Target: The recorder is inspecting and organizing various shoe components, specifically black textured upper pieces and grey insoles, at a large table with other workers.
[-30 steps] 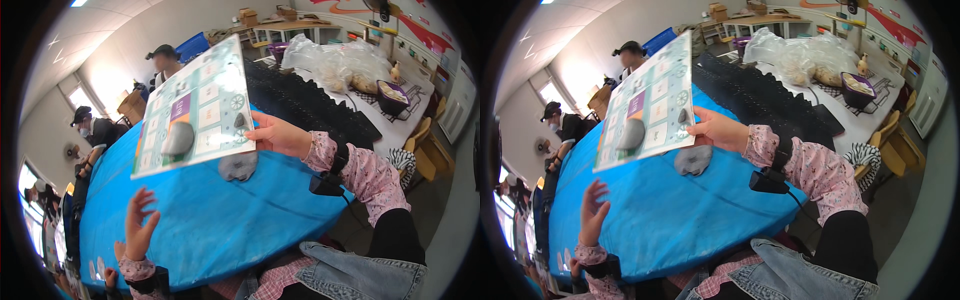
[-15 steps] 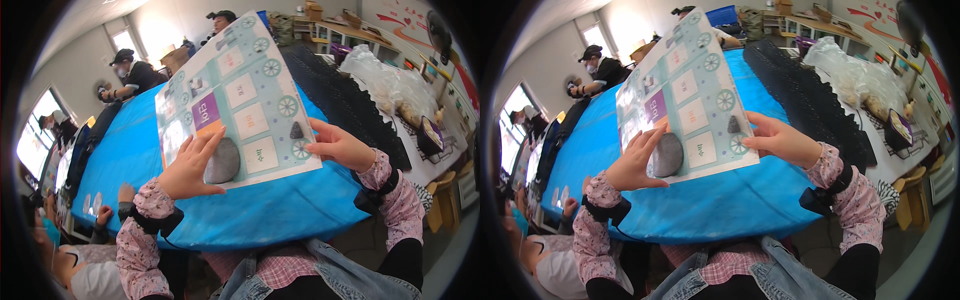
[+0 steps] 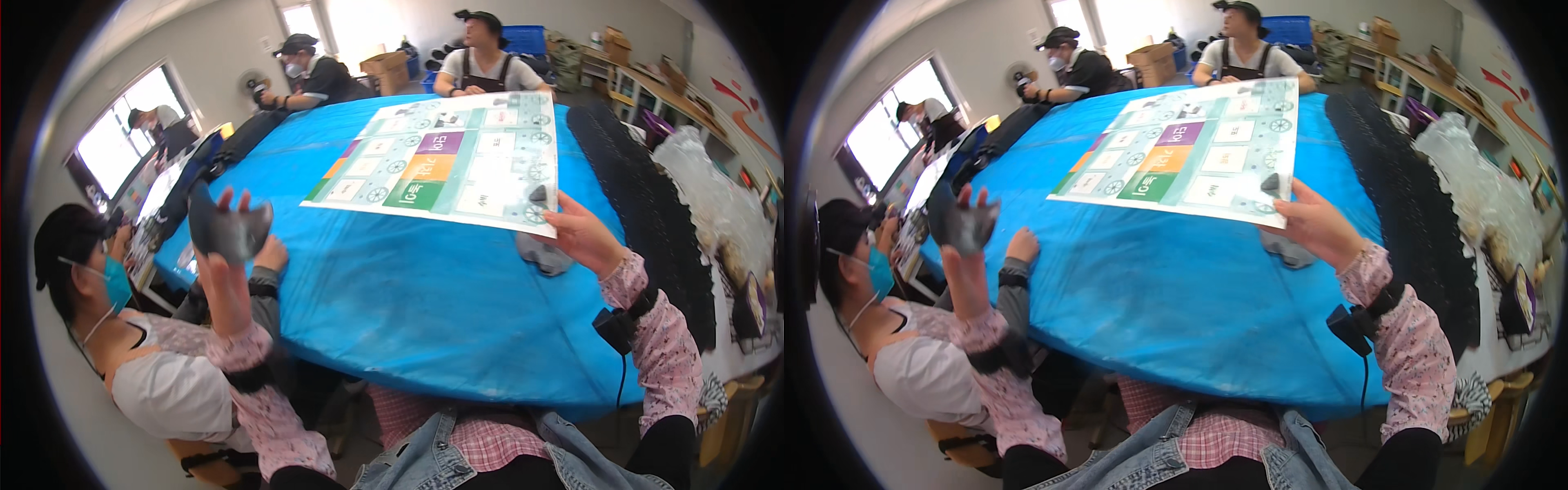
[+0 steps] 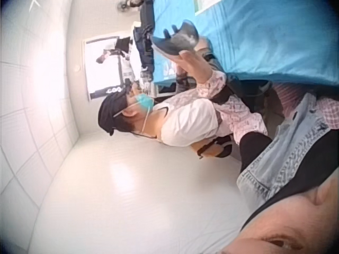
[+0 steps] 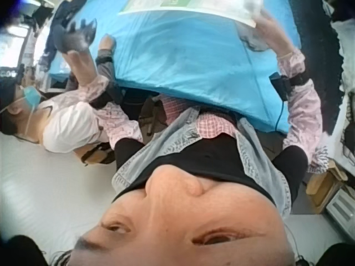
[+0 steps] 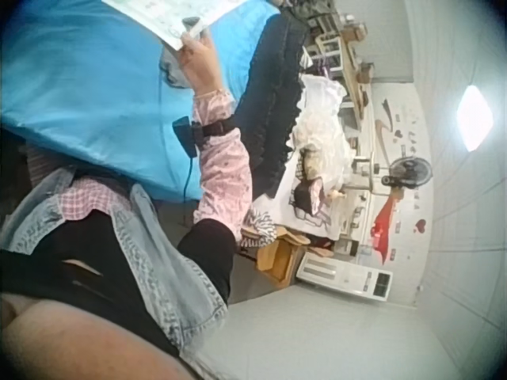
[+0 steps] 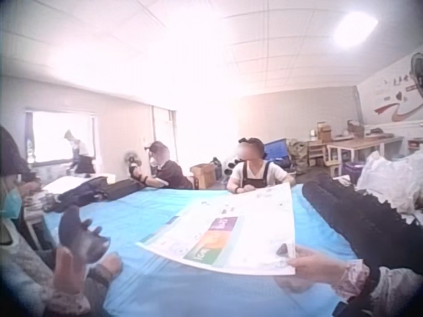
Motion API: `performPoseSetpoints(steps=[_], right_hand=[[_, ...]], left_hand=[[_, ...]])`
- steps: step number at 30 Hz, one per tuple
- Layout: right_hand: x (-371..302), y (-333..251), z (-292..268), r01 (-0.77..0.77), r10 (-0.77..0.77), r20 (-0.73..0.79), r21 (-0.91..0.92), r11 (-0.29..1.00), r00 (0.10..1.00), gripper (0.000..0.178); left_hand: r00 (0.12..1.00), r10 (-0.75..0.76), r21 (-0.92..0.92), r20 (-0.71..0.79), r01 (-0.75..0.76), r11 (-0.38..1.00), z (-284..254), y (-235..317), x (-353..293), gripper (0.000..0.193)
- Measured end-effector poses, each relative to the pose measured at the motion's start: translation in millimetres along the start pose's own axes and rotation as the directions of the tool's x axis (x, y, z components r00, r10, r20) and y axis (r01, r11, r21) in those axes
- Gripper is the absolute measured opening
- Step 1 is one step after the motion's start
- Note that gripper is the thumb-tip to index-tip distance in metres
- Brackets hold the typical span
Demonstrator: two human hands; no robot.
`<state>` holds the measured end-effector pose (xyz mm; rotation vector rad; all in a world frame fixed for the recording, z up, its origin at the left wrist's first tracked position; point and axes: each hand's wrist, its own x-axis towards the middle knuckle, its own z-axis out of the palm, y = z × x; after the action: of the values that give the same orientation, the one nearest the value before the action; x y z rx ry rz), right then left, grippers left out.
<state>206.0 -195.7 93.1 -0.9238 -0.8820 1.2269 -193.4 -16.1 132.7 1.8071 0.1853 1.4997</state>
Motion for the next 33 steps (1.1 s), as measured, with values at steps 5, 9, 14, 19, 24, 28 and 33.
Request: performPoseSetpoints(steps=[5,9,14,19,24,28,33], right_hand=[[123,48,81,0.040,-0.054,0.188,0.079,0.996,0.981,0.043],[221,71,150,-0.095,0.080,-0.069,-0.256,0.962,0.994,0.071],[184,98,167,0.483,-0.442,0.222,-0.576,0.660,0.869,0.052],[62,30,172,0.768,-0.434,0.639,-0.581,0.269,0.635,0.018],[36,-9,144,0.754,-0.442,0.704,-0.651,-0.087,0.557,0.016],[15,-29,134,0.714,-0.307,0.658,-0.689,0.124,0.688,0.010],[-8,-41,103,0.657,-0.382,0.558,-0.726,0.205,0.736,0.012]], left_hand=[[0.960,-0.275,-0.227,-0.061,0.255,0.940,-4,-4,-70,0.098],[0.932,-0.360,-0.301,-0.042,0.332,0.894,12,3,-65,0.094],[0.932,-0.356,-0.305,-0.076,0.318,0.898,10,-21,-68,0.084],[0.830,-0.550,-0.604,0.092,0.486,0.632,45,-27,-57,0.065],[0.740,-0.518,-0.619,0.429,0.658,0.428,94,-31,-37,0.070],[0.634,-0.484,-0.619,0.603,0.755,0.217,107,-32,-37,0.088],[0.564,-0.240,-0.516,0.790,0.823,0.237,156,-13,-17,0.092]])
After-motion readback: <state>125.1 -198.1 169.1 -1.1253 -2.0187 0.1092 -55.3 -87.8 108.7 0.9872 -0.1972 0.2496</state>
